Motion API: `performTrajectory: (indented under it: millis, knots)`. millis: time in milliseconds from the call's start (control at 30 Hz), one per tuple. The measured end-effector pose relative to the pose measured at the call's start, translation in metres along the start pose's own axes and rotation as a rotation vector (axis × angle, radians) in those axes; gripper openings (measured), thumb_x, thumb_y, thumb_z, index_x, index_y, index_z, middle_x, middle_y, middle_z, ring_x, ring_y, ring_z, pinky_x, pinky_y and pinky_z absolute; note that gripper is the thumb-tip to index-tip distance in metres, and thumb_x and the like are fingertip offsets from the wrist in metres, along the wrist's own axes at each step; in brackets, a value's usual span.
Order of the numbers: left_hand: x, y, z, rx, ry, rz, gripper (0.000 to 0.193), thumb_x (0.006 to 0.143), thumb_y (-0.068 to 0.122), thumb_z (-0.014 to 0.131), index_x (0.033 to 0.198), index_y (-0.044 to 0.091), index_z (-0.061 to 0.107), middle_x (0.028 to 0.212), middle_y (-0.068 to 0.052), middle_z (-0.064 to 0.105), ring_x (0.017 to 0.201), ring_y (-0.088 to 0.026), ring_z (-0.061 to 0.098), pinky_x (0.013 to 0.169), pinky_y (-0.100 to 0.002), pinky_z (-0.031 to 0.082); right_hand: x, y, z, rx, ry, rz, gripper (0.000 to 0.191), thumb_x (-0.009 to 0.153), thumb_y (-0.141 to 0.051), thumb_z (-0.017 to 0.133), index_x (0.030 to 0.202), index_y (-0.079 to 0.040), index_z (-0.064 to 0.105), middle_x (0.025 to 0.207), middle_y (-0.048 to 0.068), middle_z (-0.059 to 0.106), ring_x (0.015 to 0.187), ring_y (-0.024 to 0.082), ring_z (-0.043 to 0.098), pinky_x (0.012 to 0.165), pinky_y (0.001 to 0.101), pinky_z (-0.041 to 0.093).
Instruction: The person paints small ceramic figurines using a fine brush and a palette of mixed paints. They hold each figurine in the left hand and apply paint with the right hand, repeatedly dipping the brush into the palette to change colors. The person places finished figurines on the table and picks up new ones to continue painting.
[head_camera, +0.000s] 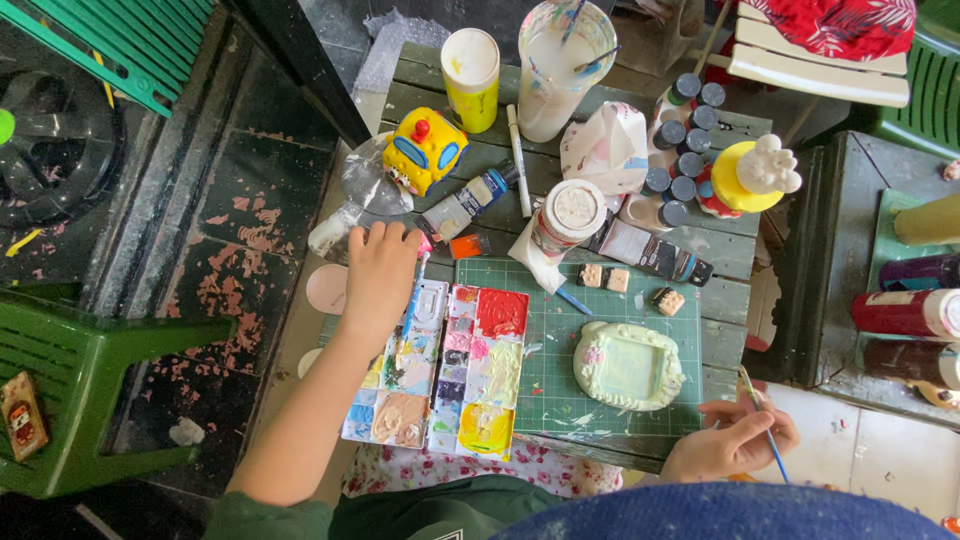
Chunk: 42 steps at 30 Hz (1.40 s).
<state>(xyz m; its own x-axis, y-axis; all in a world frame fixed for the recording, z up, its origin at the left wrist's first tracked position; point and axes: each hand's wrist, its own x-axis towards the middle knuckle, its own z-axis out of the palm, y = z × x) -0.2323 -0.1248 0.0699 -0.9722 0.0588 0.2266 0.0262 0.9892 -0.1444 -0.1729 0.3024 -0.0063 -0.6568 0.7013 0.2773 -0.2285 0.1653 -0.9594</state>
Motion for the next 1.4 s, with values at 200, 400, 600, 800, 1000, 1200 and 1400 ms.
performTrajectory:
  millis: [200,400,600,800,1000,1200,1400]
  knots:
    - [0.016,-0.019,0.015,-0.091,-0.093,0.080,0.021,0.078,0.016,0.073,0.098,0.012,0.066,0.091,-0.004,0.065,0.093,-0.023,0.063,0.086,-0.040,0.041,0.002,0.002,-0.002,0.031,-0.015,-0.008,0.023,0.123,-0.034,0.049,0.123,-0.011,0.046,0.111,0.013,0.067,0.059,0.012,0.054,0.048,0.0212,0.026]
    - [0.015,-0.014,0.007,-0.178,-0.103,0.046,0.035,0.079,0.010,0.077,0.109,0.008,0.061,0.090,-0.005,0.068,0.093,-0.025,0.067,0.086,-0.040,0.042,0.005,0.010,-0.006,0.069,-0.069,-0.035,0.023,0.123,-0.034,0.049,0.123,-0.011,0.046,0.109,0.013,0.066,0.055,0.011,0.053,0.046,0.0197,0.024]
    - [0.015,-0.024,-0.048,-0.377,0.013,-0.067,0.041,0.082,0.008,0.077,0.118,0.001,0.058,0.105,-0.015,0.066,0.098,-0.035,0.066,0.087,-0.043,0.050,0.008,0.020,-0.014,0.068,-0.105,-0.005,0.020,0.123,-0.032,0.047,0.122,-0.012,0.044,0.106,0.014,0.068,0.055,0.010,0.053,0.044,0.0192,0.023]
    - [-0.020,-0.025,-0.101,-0.750,0.253,-0.253,0.041,0.086,0.005,0.078,0.122,0.000,0.059,0.121,-0.017,0.061,0.100,-0.031,0.069,0.081,-0.036,0.058,0.009,0.027,-0.015,0.090,-0.083,0.003,0.020,0.125,-0.028,0.050,0.119,-0.010,0.043,0.099,0.012,0.064,0.054,0.010,0.051,0.044,0.0203,0.024]
    - [-0.065,-0.016,-0.103,-0.719,0.437,-0.310,0.041,0.089,0.004,0.080,0.125,0.001,0.060,0.124,-0.014,0.068,0.103,-0.026,0.071,0.083,-0.033,0.058,0.017,0.026,-0.015,0.107,-0.123,-0.038,0.022,0.123,-0.031,0.048,0.117,-0.010,0.044,0.100,0.010,0.065,0.053,0.010,0.053,0.041,0.0205,0.027]
    - [-0.101,-0.016,-0.100,-0.838,0.424,-0.346,0.051,0.097,0.007,0.078,0.142,0.000,0.056,0.129,-0.016,0.072,0.114,-0.024,0.075,0.088,-0.033,0.058,0.022,0.025,-0.007,0.175,-0.155,-0.074,0.020,0.123,-0.029,0.049,0.117,-0.010,0.045,0.082,0.006,0.057,0.050,0.010,0.050,0.041,0.0205,0.027]
    - [-0.119,-0.012,-0.098,-0.912,0.472,-0.329,0.051,0.102,0.008,0.076,0.146,-0.001,0.052,0.137,-0.016,0.069,0.123,-0.025,0.072,0.093,-0.033,0.056,0.025,0.014,0.006,0.184,-0.163,-0.098,0.017,0.123,-0.024,0.051,0.119,-0.009,0.046,0.090,0.009,0.060,0.048,0.009,0.047,0.043,0.0209,0.031]
